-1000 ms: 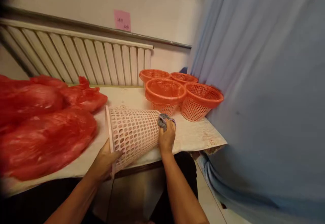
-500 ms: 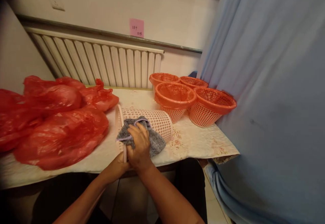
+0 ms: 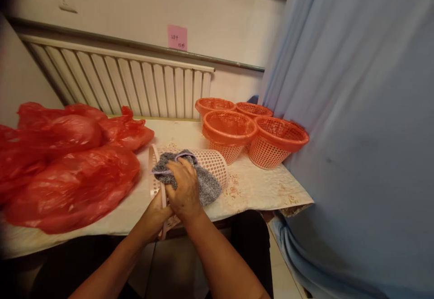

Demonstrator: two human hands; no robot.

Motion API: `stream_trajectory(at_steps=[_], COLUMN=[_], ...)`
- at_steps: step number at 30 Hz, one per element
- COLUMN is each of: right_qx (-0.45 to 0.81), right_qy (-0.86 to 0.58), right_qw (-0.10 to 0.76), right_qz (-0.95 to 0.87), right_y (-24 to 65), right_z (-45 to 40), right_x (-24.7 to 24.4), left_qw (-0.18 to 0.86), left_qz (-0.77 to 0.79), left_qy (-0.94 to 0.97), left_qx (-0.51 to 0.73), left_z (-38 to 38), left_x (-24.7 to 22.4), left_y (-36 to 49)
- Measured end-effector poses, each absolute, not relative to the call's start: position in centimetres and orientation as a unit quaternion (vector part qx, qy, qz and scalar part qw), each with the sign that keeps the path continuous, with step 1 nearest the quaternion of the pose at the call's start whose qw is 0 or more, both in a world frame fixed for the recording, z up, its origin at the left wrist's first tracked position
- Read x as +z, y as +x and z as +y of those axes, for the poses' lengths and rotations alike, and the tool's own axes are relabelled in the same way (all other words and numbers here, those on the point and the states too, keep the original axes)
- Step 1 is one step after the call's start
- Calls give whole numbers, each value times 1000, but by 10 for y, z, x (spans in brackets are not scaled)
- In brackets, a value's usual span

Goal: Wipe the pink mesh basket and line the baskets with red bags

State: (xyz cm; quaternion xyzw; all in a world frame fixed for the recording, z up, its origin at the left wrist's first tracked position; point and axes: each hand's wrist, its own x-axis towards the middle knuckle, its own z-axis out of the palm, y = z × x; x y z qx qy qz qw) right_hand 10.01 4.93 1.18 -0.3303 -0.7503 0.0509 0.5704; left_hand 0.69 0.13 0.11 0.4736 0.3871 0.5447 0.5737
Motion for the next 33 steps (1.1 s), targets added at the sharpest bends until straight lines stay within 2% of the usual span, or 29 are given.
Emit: stream_trajectory(at_steps=[3, 8, 14, 17, 20, 23, 28, 33], right_qx=[34, -5, -54, -51, -39, -4, 5, 23], right_qy=[-347, -478, -547, -552, -515, -436, -288, -327], right_qw=[537, 511, 604, 640, 639, 641, 634, 595], right_qz=[-768, -714, -577, -533, -570, -632, -718, -734], right_y=[117, 172, 208, 185, 148, 117, 98, 92], right_z=[68, 115, 117, 88, 50, 22, 25, 53], right_x=[8, -3, -44, -74, -90, -81, -36, 5], left_qw=[573, 554, 530, 519, 515, 521, 486, 519], left_qz=[380, 397, 389, 393, 381, 368, 397, 365], left_qy=[462, 514, 555, 577, 605, 629, 664, 655], left_qx=[560, 521, 510, 494, 472, 444, 407, 410], left_z=[1, 0, 10, 14, 16, 15, 8, 7], left_x=[3, -18, -48, -52, -47, -42, -45, -66], left_y=[11, 1, -10, -12, -13, -15, -23, -24])
